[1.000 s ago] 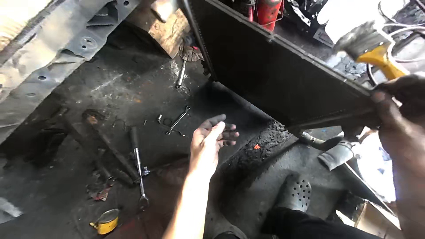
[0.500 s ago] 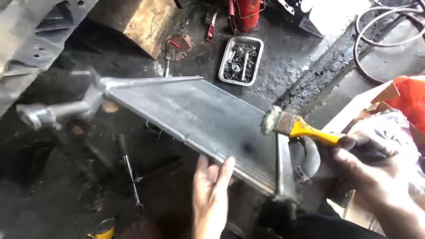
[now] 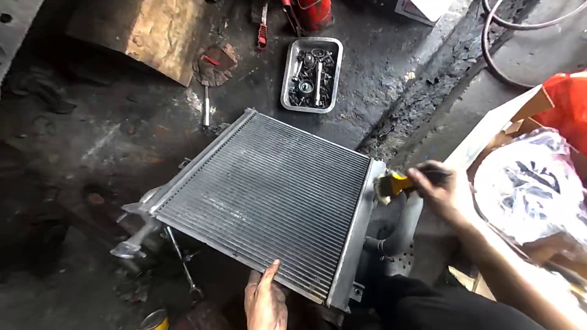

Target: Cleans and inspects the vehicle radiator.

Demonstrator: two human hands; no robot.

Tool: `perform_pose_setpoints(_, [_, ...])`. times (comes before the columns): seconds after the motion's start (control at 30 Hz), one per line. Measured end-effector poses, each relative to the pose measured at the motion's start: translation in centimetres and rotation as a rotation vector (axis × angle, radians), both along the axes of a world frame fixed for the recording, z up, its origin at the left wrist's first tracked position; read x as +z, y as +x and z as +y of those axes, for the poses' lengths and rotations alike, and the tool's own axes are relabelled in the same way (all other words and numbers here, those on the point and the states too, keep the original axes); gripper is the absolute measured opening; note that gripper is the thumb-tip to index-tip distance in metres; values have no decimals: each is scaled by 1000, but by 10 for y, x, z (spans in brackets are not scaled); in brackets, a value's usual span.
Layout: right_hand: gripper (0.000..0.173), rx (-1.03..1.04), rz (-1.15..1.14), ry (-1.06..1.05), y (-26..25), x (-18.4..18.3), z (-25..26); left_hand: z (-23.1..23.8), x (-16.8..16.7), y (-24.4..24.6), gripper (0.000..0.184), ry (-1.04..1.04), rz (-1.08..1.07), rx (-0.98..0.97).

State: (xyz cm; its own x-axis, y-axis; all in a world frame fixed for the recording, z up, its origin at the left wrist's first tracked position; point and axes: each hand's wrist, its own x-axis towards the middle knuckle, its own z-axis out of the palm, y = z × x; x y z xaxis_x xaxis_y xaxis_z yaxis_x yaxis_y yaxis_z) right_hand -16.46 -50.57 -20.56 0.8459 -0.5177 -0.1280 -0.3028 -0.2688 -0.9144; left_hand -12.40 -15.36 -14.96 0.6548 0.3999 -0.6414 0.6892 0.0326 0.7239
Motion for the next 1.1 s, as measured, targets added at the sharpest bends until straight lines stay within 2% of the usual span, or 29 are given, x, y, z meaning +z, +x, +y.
perform_pose_setpoints(0.23, [24,365,123,-29,13,-35,14,0,-7,2,24,33,11,15])
perform_pose_setpoints(0.37, [28,472,98,-24,10,-24,18,0,-7,3,22,29,33,39])
perform_pose_setpoints(0.47, [39,604,138,95,8,-16,30,-2,-8,3,22,43,47,33])
perform_pose_setpoints(0.6, [27,478,151,47,23,-41,9,0,-10,3,22,48,55,33])
perform_pose_setpoints(0.73, [23,303,141,-220,62,-78,-37,0,-11,4,21,53,44,23])
perform_pose_setpoints(0.83, [22,331,123,-310,65,-74,-34,-2,-9,5,24,62,36,-2])
perform_pose_setpoints(0.9, [21,449,86,-264,40,-48,1,-1,-8,4,25,62,50,-1])
perform_pose_setpoints(1.0, [30,615,53,-52,5,-23,35,1,-13,4,26,58,65,8])
perform_pose_setpoints(1.1, [23,513,44,-2,17,-47,7,3,-18,1,26,60,69,15])
